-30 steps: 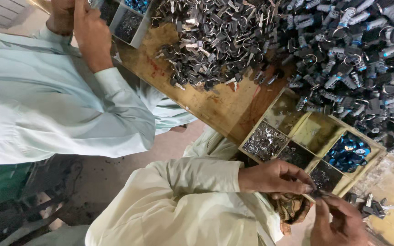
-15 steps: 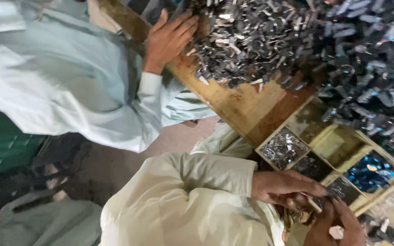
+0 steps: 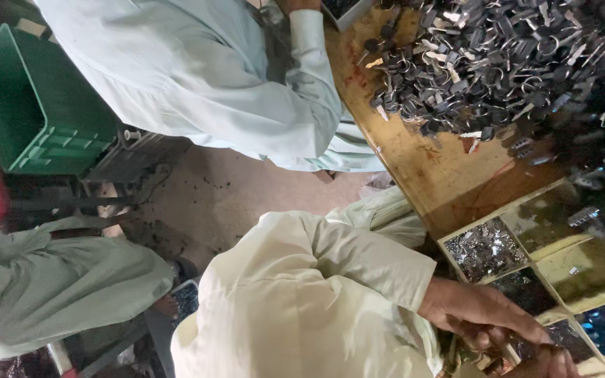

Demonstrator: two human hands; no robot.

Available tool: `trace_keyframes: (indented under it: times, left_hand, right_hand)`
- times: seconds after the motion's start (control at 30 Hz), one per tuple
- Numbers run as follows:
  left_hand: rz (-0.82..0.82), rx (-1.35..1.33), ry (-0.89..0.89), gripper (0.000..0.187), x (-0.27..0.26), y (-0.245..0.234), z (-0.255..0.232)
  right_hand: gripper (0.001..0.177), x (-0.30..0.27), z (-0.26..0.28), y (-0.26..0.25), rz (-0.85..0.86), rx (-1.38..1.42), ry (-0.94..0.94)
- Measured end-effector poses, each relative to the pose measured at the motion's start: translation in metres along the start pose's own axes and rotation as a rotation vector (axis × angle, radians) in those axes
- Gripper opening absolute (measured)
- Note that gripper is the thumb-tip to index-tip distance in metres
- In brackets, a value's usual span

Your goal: The person assembles keychains by hand, picking small metal rings and blue plastic caps from a compartmentalized tray and attaching them to key blanks. The person repeatedly picks, aligns, and fastens components, then places the finished keychains into a pile on the table.

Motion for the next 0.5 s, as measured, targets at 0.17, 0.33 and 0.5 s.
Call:
trace_keyframes:
  times: [0.17, 0.33, 0.5]
  left_hand:
    - [0.116, 0.175, 0.154, 0.049, 0.001, -0.010, -0.007]
    - [0.135, 0.563, 0.308, 0.045, -0.009, -0.012, -0.031]
    - [0.276, 0.899, 0.625, 0.033, -0.026, -0.001, -0.064]
  right_hand:
    - [0.018, 0.004, 0.001, -0.004, 0.013, -0.007, -0.016]
    - [0.019, 0.008, 0.004, -0.007, 0.022, -0.028, -0.027]
    - [0.020, 0.017, 0.018, -0.004, 0.049, -0.044, -0.052]
Point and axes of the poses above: each hand's wrist, its own x-axis towards the middle knuckle, its own y-axis out of the palm, z = x × y, the point moved 2 cm from there along x, towards the middle knuckle, and after that the axes turned 8 degrees about y, right-handed, at the moved point
